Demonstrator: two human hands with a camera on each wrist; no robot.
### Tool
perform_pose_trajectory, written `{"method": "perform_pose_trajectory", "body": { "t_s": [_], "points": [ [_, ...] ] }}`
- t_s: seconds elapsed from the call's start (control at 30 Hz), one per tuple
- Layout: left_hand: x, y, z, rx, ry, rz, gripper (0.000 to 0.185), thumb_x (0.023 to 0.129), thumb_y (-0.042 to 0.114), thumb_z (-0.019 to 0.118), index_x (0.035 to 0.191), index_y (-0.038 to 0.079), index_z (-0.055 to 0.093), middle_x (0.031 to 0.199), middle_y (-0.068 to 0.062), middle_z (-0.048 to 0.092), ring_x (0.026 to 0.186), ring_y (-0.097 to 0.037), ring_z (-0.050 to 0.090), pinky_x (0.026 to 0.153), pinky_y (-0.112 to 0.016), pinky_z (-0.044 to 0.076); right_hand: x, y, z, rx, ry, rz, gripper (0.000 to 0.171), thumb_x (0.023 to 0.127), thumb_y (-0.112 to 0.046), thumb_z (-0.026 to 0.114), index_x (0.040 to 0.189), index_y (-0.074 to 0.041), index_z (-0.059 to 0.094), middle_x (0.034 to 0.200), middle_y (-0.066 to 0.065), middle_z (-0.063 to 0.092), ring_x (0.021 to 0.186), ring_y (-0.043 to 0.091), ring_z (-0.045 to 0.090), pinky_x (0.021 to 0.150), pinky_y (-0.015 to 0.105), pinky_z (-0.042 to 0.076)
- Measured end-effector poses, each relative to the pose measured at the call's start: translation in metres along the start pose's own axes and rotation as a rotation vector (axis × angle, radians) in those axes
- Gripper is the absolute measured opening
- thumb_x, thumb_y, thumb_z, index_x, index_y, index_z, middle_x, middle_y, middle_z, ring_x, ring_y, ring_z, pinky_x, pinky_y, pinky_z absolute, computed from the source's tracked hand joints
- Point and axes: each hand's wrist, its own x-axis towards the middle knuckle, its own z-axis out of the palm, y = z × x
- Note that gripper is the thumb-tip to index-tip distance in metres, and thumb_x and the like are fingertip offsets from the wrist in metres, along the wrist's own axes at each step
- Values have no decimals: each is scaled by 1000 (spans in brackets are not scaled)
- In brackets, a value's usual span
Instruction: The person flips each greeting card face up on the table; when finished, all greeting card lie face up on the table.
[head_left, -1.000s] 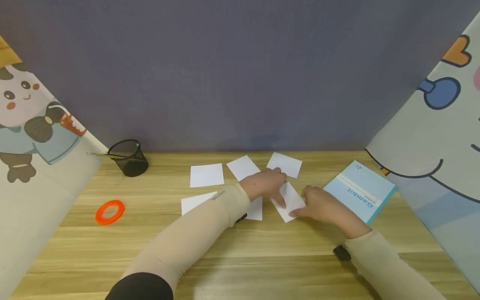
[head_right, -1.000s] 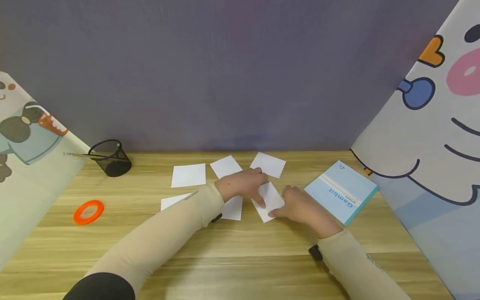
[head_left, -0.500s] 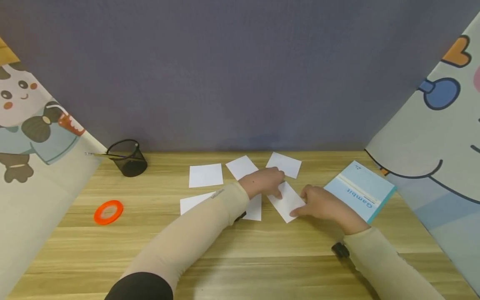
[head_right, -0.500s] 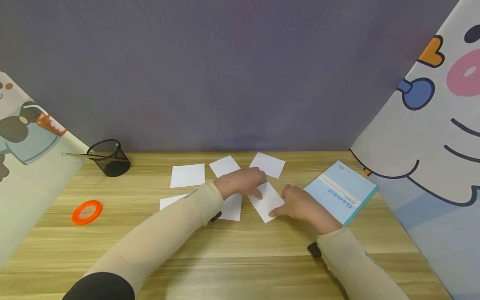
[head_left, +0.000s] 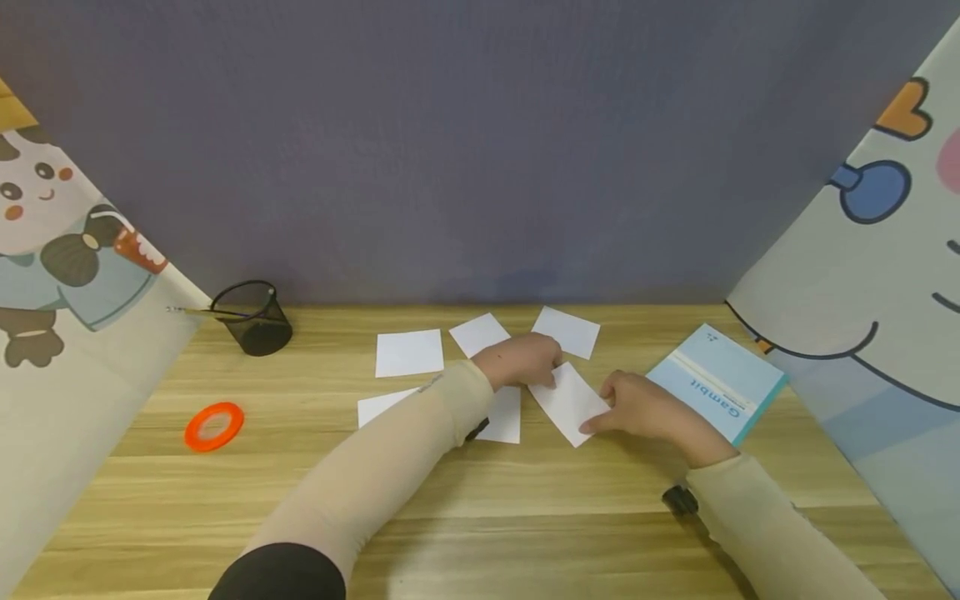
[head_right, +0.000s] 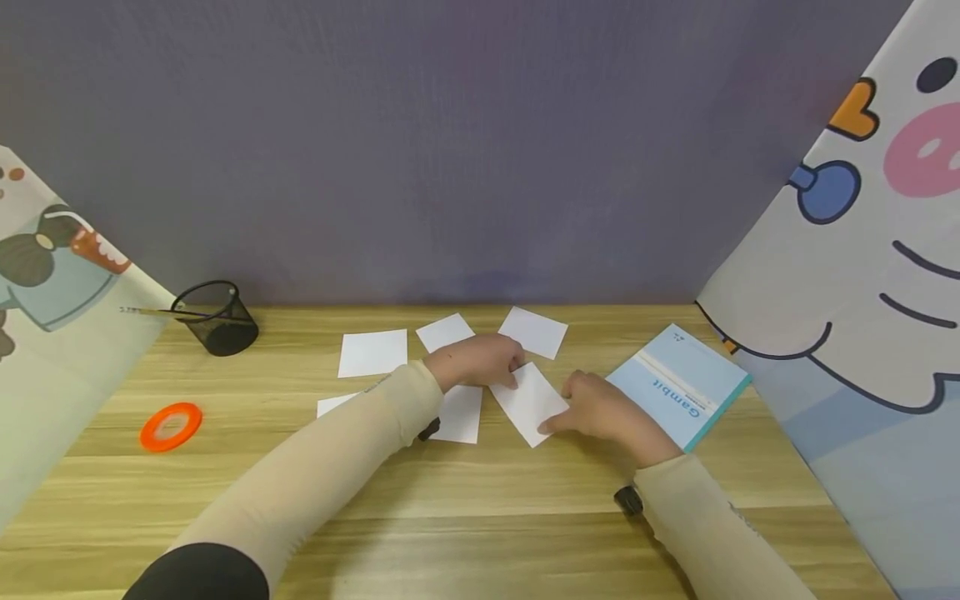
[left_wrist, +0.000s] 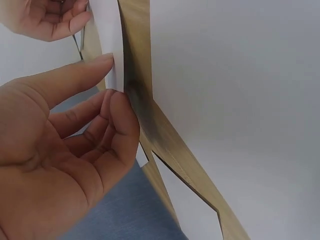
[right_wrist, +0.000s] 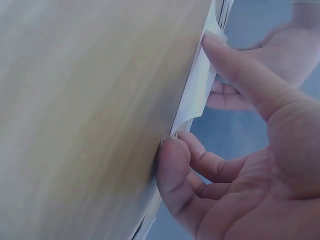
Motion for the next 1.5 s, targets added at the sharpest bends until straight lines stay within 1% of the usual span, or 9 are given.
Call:
{"method": "perform_pose_trajectory", "body": {
  "t_s": [0.17,0.4,0.57,0.83,0.97,1.1,1.27,1.37,1.5],
  "points": [
    [-4,-3,-2,-121,-26,-25,20,101,10,68,121,7,73,102,-2,71,80,-14,57,72,-26,49,0,5,0,19,3,-4,73,81,-43,92,119,11,61,105,16,68,88,23,59,79,35,54],
    [-8,-8,-4,-259,-51,-43,35,104,8,66,138,5,62,117,-4,68,90,-13,60,77,-25,52,0,8,-3,61,-2,8,68,82,-41,91,116,9,61,103,15,68,88,23,60,76,33,53],
    [-9,-10,-4,-294,-66,-51,35,104,10,66,139,5,60,118,-4,65,90,-13,61,75,-24,54,1,10,-3,71,0,22,64,83,-41,90,114,6,61,101,13,67,87,22,59,74,32,51],
    [-10,-12,-4,-292,-60,-40,33,103,9,68,135,5,60,117,-3,66,89,-11,62,72,-21,55,2,13,-3,80,4,22,60,83,-42,90,110,3,60,97,11,65,86,22,57,73,30,49],
    [-10,-14,-3,-361,-72,-32,32,103,7,68,134,5,59,119,-6,64,86,-12,61,70,-21,55,1,14,-3,95,6,16,60,83,-41,90,109,3,59,95,10,64,85,21,57,72,30,48],
    [-11,-17,-2,-440,-82,-26,31,103,6,67,132,6,56,128,-10,61,91,-13,62,74,-22,58,0,16,-4,119,6,4,58,84,-38,90,109,3,56,91,9,62,81,20,55,69,31,47],
    [-11,-20,-3,-506,-77,-3,33,102,5,69,131,5,54,135,-16,59,102,-17,65,81,-25,63,0,19,-6,197,-5,-1,56,88,-33,87,110,3,51,88,9,59,77,19,60,67,33,52],
    [-11,-22,-4,-561,-83,-3,34,101,4,70,132,5,53,133,-17,57,105,-20,65,83,-27,64,0,21,-7,287,-21,6,52,94,-28,82,114,6,48,92,12,60,79,20,68,70,34,61],
    [-12,-25,-6,-633,-93,-8,36,100,4,71,132,6,52,131,-16,56,105,-21,65,84,-29,65,1,22,-9,393,-33,4,47,101,-18,74,122,11,44,101,20,64,84,21,74,75,35,66]
  ]
}}
